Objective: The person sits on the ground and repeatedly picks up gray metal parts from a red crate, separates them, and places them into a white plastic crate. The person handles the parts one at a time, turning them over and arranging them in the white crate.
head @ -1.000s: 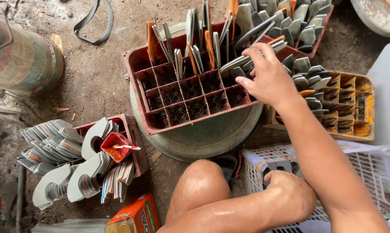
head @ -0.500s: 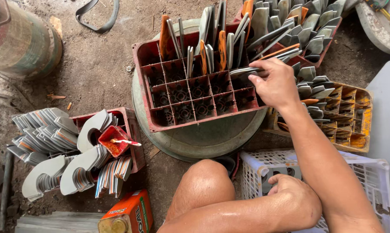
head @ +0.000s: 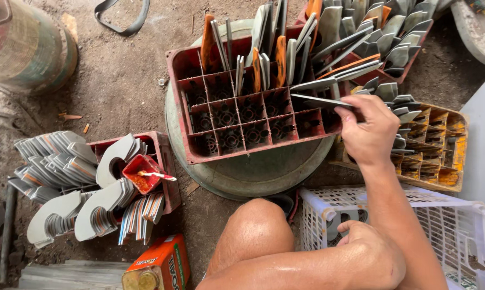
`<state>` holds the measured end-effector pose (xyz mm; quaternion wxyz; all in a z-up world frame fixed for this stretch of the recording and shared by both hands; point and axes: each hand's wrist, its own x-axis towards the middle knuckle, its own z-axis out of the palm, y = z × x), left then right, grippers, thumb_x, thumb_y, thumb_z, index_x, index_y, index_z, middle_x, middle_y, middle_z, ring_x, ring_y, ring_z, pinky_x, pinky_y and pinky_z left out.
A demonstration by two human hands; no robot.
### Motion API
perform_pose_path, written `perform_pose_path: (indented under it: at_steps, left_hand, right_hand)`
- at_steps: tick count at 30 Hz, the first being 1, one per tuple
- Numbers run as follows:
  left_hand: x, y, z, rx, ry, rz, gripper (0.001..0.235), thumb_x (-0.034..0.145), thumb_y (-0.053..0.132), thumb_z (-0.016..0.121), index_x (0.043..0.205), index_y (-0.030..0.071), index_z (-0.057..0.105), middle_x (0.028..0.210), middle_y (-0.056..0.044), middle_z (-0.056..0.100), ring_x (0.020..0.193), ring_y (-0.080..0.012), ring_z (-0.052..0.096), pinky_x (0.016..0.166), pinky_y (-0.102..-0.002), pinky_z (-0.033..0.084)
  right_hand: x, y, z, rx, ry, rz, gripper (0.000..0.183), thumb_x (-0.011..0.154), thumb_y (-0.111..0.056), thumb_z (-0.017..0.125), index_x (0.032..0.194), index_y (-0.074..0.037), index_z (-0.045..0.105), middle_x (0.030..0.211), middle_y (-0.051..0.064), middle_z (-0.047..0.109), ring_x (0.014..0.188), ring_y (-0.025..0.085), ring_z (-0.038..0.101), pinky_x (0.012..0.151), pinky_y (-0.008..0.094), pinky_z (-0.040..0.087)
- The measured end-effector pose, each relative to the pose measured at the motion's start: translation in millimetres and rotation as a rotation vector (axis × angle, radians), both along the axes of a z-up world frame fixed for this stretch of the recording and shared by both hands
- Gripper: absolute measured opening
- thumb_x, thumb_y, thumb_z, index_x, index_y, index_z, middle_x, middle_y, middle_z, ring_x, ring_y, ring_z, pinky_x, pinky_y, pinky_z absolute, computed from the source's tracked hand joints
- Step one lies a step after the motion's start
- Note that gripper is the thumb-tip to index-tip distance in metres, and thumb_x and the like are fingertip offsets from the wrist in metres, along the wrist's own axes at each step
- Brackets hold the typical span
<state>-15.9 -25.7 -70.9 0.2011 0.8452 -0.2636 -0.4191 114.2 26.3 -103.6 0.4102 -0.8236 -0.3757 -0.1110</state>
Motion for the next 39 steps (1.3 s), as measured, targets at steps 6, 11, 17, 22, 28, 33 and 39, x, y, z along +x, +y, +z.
perform_pose_path:
  at_steps: [6, 11, 17, 22, 28, 33, 39]
  left_hand:
    - [-9, 25, 20, -0.043, -0.116, 0.147, 0.029, 0.089, 0.026, 0.072, 0.114, 0.013, 0.078, 0.122, -0.012, 0.072, 0.109, -0.0299, 0.071, 0.088, -0.062, 0.054]
    - [-3, 85, 48, -0.236, -0.328, 0.512, 0.027, 0.091, 0.036, 0.068, 0.099, 0.012, 0.079, 0.097, -0.012, 0.078, 0.090, -0.0276, 0.078, 0.076, -0.044, 0.062]
    - [-3, 146, 65, -0.854, -1.114, 1.346, 0.021, 0.104, 0.024, 0.069, 0.112, 0.006, 0.062, 0.099, -0.009, 0.064, 0.095, -0.0247, 0.065, 0.088, -0.035, 0.052]
    - [-1, 130, 72, -1.255, -0.001, 0.936, 0.049, 0.109, 0.043, 0.041, 0.128, 0.002, 0.061, 0.098, -0.006, 0.066, 0.092, -0.0150, 0.062, 0.084, -0.033, 0.054]
    - [-3, 76, 69, -1.537, 0.259, 0.822, 0.069, 0.116, 0.050, 0.028, 0.121, -0.009, 0.063, 0.098, -0.014, 0.073, 0.087, -0.0206, 0.069, 0.082, -0.036, 0.058]
    - [-14, 31, 75, -1.443, 0.278, 0.570, 0.073, 0.109, 0.056, 0.027, 0.122, -0.007, 0.062, 0.110, -0.013, 0.073, 0.100, -0.0193, 0.070, 0.093, -0.035, 0.058]
    - [-25, -16, 81, -1.421, 0.326, 0.605, 0.083, 0.107, 0.063, 0.016, 0.107, -0.005, 0.063, 0.088, -0.013, 0.071, 0.084, -0.0232, 0.069, 0.083, -0.039, 0.060]
  right_hand:
    - [20, -23, -21, 0.435, 0.312, 0.092, 0.019, 0.102, 0.011, 0.078, 0.117, 0.004, 0.069, 0.109, 0.012, 0.074, 0.099, 0.016, 0.073, 0.092, 0.027, 0.060]
    - [34, -62, 7, 0.722, 0.422, 0.123, 0.022, 0.104, 0.011, 0.084, 0.117, 0.003, 0.068, 0.113, 0.014, 0.074, 0.103, 0.018, 0.072, 0.099, 0.029, 0.059]
    - [15, -127, 86, 0.532, 0.601, 0.177, 0.026, 0.095, 0.006, 0.083, 0.116, 0.006, 0.069, 0.110, 0.015, 0.075, 0.099, 0.018, 0.072, 0.094, 0.028, 0.060]
    - [-20, -137, 143, 0.449, 0.646, 0.084, 0.041, 0.086, 0.001, 0.080, 0.125, 0.005, 0.068, 0.109, 0.015, 0.075, 0.098, 0.019, 0.074, 0.090, 0.030, 0.063]
    - [-60, -187, 181, 0.663, 0.474, -0.010, 0.039, 0.090, 0.000, 0.079, 0.127, 0.002, 0.066, 0.113, 0.009, 0.071, 0.104, 0.015, 0.071, 0.095, 0.030, 0.063]
    - [-85, -241, 182, 0.728, 0.508, -0.129, 0.023, 0.092, 0.005, 0.078, 0.113, 0.004, 0.068, 0.105, 0.010, 0.072, 0.095, 0.015, 0.070, 0.089, 0.029, 0.062]
    - [-104, -273, 167, 0.742, 0.471, -0.293, 0.020, 0.092, 0.004, 0.076, 0.110, 0.003, 0.069, 0.101, 0.007, 0.072, 0.090, 0.012, 0.068, 0.083, 0.024, 0.059]
